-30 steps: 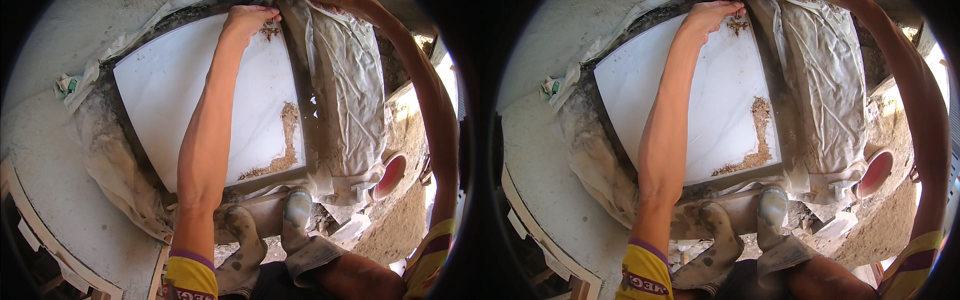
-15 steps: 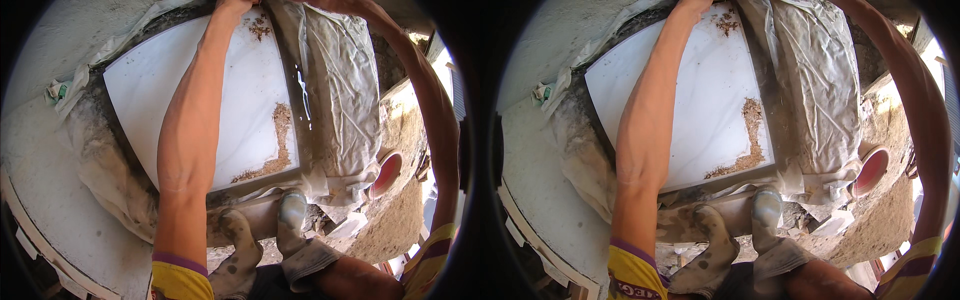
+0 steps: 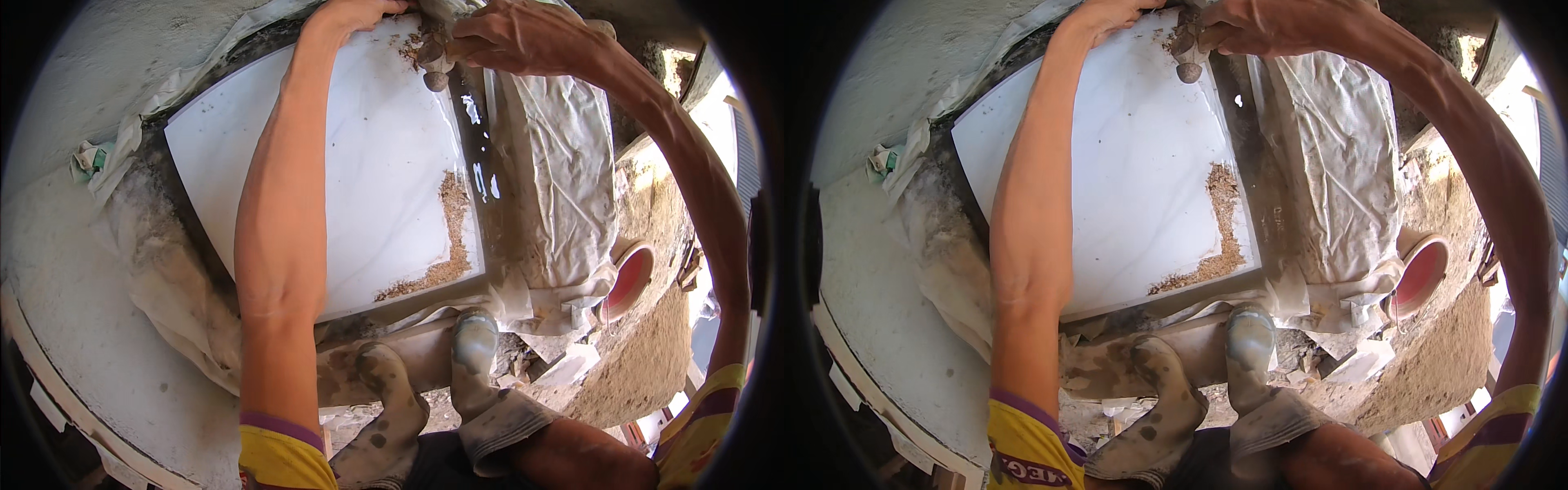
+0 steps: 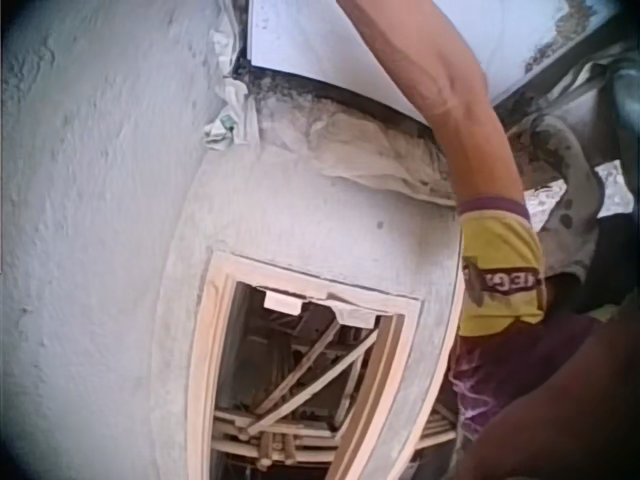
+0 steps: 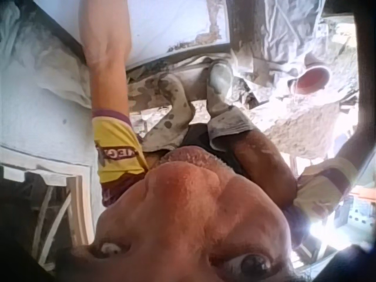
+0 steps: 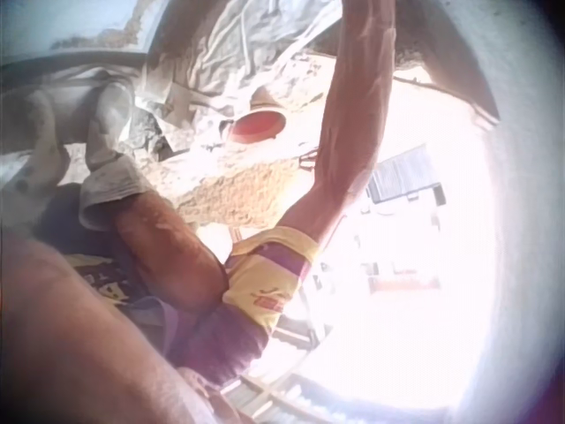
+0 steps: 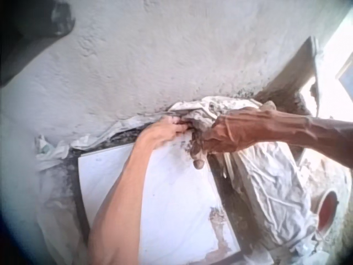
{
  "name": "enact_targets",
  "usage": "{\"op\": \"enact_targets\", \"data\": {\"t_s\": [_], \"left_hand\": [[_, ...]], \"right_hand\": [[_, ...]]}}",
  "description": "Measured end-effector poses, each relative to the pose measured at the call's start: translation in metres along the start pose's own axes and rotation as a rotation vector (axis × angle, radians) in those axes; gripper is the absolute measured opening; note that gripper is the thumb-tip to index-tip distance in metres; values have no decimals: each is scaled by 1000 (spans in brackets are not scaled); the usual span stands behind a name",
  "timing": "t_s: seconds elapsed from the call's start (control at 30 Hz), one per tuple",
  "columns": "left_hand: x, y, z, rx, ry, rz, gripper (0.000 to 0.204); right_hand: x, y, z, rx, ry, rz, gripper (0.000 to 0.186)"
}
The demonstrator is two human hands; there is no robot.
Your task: The person uses a hammer to tap a tile into place, then moves to a mixing area to mix mortar with a hoe in a large pile and fill buckets.
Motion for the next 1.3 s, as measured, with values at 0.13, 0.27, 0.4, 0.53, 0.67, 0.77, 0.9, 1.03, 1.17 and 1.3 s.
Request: {"op": "enact_targets", "data": {"t_s": [0.13,0.27,0.4,0.53,0.67,0.77,0.9,1.03,1.17,1.3], "left_hand": [[-20,19,-4,115,-302,-258,26],[0,35,10,-118,-238,-470,21],[-10,41,25,-94,-199,-621,25],[9,19,27,63,314,-429,27],[7,10,16,41,248,-607,24],[-1,-9,22,120,381,-543,20],[-11,-17,28,137,325,-326,23],[12,-27,14,124,389,-332,26],[-12,-34,18,37,539,-341,22],[9,-31,14,138,502,-331,17]], "right_hand": [[-23,-15,-17,112,-28,-24,34],[-24,3,-53,277,-263,-192,37],[-51,7,-40,404,-553,-210,40],[-41,2,-44,289,-747,-261,42],[-36,6,-56,393,-682,-263,40],[-38,3,-53,384,-671,-279,39],[-40,1,-48,405,-661,-273,40],[-40,11,-52,370,-573,-262,43],[-49,0,-48,412,-506,-286,46],[-37,9,-52,404,-496,-274,47]]}}
Point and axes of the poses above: each hand's wrist, its own y-axis away from the middle knuckle, its own x-axis out of the palm, z = x × y, the point moved 7 cm from there along -y, towards the middle knuckle, and after that the axes turned 10 degrees about -x, right-handed, at the moved point
